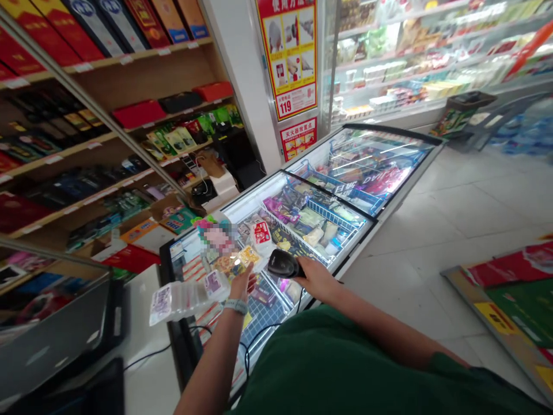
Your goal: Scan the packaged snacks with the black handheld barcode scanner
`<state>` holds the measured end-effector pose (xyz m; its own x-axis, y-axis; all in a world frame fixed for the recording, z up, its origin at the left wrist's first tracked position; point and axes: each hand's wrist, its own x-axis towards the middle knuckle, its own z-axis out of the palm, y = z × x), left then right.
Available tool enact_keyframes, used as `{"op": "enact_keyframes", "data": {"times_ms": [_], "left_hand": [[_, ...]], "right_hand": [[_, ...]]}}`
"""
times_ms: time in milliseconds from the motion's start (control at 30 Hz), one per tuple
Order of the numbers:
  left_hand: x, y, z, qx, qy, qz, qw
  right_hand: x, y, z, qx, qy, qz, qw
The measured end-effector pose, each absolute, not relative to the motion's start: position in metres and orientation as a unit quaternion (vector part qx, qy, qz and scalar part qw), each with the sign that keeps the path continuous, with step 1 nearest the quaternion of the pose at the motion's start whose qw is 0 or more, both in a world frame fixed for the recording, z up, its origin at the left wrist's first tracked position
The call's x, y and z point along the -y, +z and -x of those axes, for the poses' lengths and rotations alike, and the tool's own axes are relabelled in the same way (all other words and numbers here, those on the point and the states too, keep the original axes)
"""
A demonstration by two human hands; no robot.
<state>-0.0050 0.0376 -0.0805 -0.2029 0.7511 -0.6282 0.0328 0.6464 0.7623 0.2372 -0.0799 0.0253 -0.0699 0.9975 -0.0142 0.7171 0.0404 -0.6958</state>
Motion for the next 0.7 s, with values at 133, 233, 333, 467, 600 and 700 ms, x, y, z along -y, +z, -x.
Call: {"op": "enact_keyframes", "data": {"times_ms": [133, 233, 333, 467, 600, 700], "left_hand": [[-0.04, -0.085, 0.001, -0.714, 0.314, -0.264, 0.567], [-0.04, -0.084, 0.001, -0.712, 0.321, -0.256, 0.569], [-0.038, -0.081, 0.004, -0.711, 0.329, -0.246, 0.571], [-0.034, -0.077, 0.007, -0.713, 0.335, -0.231, 0.572], [-0.032, -0.073, 0.009, -0.708, 0.34, -0.22, 0.579], [-0.033, -0.07, 0.01, -0.702, 0.343, -0.21, 0.587]], "right_hand": [[0.081, 0.025, -0.242, 0.668, 0.272, 0.648, 0.243], [0.08, 0.024, -0.242, 0.668, 0.274, 0.648, 0.242], [0.078, 0.024, -0.242, 0.671, 0.277, 0.644, 0.24], [0.076, 0.025, -0.241, 0.675, 0.281, 0.639, 0.239], [0.074, 0.025, -0.238, 0.674, 0.289, 0.635, 0.242], [0.072, 0.022, -0.237, 0.678, 0.285, 0.634, 0.239]]}}
